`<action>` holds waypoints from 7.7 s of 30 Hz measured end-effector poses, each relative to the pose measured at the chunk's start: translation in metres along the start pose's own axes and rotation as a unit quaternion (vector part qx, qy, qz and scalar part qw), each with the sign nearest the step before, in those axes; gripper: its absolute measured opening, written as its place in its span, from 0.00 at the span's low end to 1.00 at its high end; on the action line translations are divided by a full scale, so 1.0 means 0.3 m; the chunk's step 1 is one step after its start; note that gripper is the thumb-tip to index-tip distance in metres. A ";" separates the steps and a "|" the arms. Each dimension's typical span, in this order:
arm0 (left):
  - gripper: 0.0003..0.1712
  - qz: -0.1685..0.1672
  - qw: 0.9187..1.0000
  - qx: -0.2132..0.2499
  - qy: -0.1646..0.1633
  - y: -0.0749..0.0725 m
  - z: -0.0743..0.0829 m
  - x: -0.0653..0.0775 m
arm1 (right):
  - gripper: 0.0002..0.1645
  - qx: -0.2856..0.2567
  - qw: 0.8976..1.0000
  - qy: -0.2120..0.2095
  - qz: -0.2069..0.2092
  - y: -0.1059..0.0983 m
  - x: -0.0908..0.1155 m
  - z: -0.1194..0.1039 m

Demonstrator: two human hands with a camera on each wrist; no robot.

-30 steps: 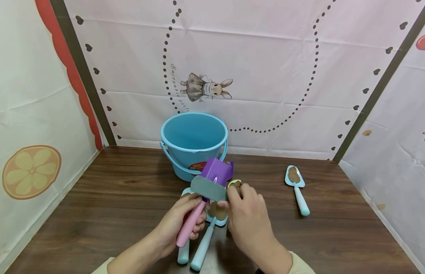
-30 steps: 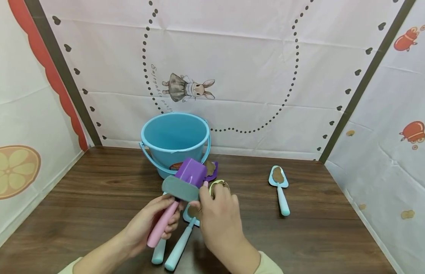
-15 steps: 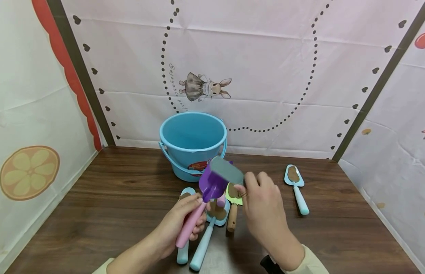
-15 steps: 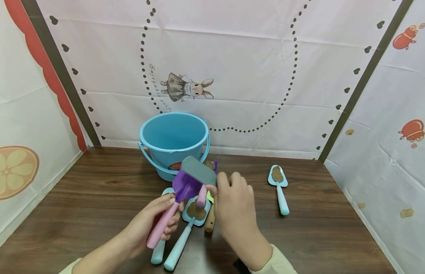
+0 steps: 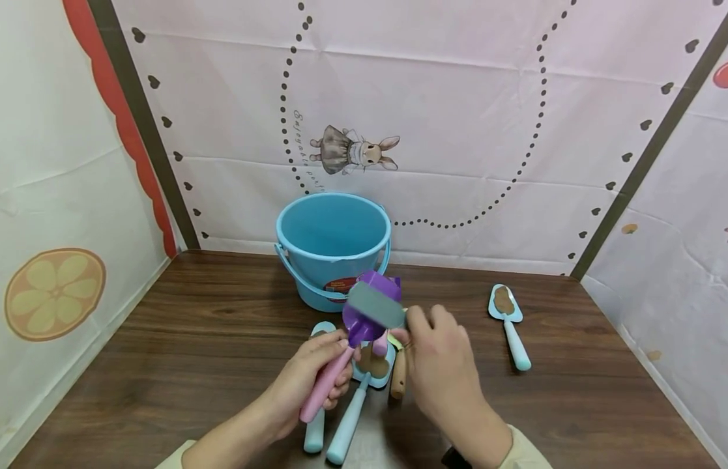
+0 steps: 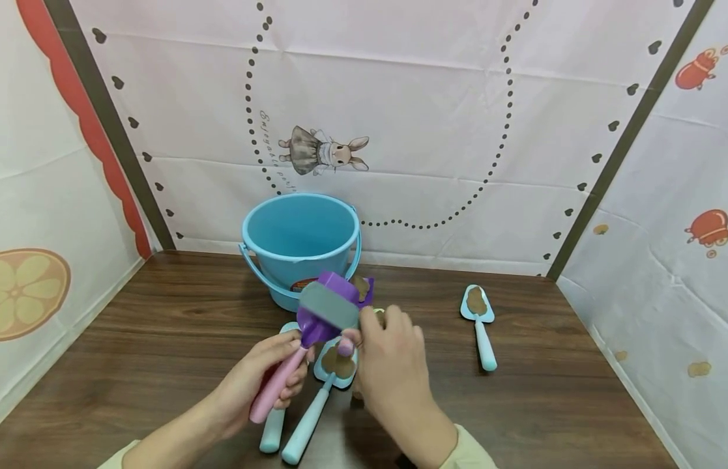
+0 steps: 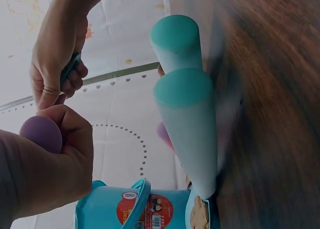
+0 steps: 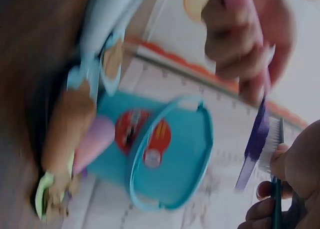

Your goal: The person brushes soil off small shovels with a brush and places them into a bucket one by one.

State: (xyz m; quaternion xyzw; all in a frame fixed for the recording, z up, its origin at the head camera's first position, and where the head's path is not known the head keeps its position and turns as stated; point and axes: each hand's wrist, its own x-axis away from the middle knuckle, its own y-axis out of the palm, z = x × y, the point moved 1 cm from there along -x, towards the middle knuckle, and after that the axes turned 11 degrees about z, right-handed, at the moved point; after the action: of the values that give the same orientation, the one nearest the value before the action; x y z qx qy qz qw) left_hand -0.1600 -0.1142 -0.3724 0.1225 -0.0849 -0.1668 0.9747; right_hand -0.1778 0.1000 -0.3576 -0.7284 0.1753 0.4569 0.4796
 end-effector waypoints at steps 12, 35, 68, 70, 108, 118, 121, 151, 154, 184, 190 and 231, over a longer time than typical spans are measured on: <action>0.19 -0.014 1.000 -0.020 0.003 0.009 -0.003 0.007 | 0.19 0.042 0.996 0.075 -0.002 -0.024 -0.055 0.128; 0.19 0.027 0.997 -0.071 0.000 -0.017 0.032 0.005 | 0.19 0.038 0.997 0.069 0.000 -0.038 -0.059 0.117; 0.12 0.121 0.593 -0.776 0.178 -0.172 0.492 -0.407 | 0.19 0.036 0.997 0.060 0.019 -0.060 -0.060 0.110; 0.11 0.097 0.564 -0.806 0.155 -0.182 0.495 -0.436 | 0.19 0.034 0.997 0.060 0.019 -0.058 -0.059 0.109; 0.07 -0.054 0.554 -0.829 -0.047 -0.172 0.498 -0.615 | 0.21 0.030 0.998 0.047 -0.018 -0.046 -0.051 0.089; 0.07 -0.059 0.536 -0.842 0.007 -0.157 0.504 -0.626 | 0.20 0.029 0.998 0.049 -0.020 -0.049 -0.051 0.084; 0.06 -0.051 0.537 -0.842 0.020 -0.166 0.500 -0.626 | 0.19 0.030 0.998 0.052 -0.024 -0.050 -0.050 0.080; 0.49 0.299 0.491 -0.706 0.415 -0.061 0.251 0.048 | 0.22 0.027 0.999 0.038 -0.019 -0.057 -0.045 0.063; 0.52 0.305 0.504 -0.694 0.415 -0.049 0.241 0.070 | 0.22 0.028 0.999 0.040 -0.017 -0.057 -0.045 0.064; 0.44 0.182 0.579 -0.776 0.175 -0.093 -0.005 -0.012 | 0.21 0.025 0.999 0.045 -0.017 -0.064 -0.052 0.075; 0.41 0.147 0.592 -0.786 0.101 -0.082 -0.071 -0.007 | 0.21 0.025 0.998 0.047 -0.020 -0.069 -0.055 0.071; 0.09 0.109 0.638 -0.757 0.089 -0.188 -0.037 -0.007 | 0.23 0.023 0.999 0.046 -0.018 -0.073 -0.046 0.068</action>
State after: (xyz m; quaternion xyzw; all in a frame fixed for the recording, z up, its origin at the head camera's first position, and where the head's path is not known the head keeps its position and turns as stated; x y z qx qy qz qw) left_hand -0.1769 -0.1627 -0.3984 -0.6544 0.1458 -0.0533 0.7401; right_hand -0.1799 0.1254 -0.3370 -0.7403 0.1950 0.4100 0.4959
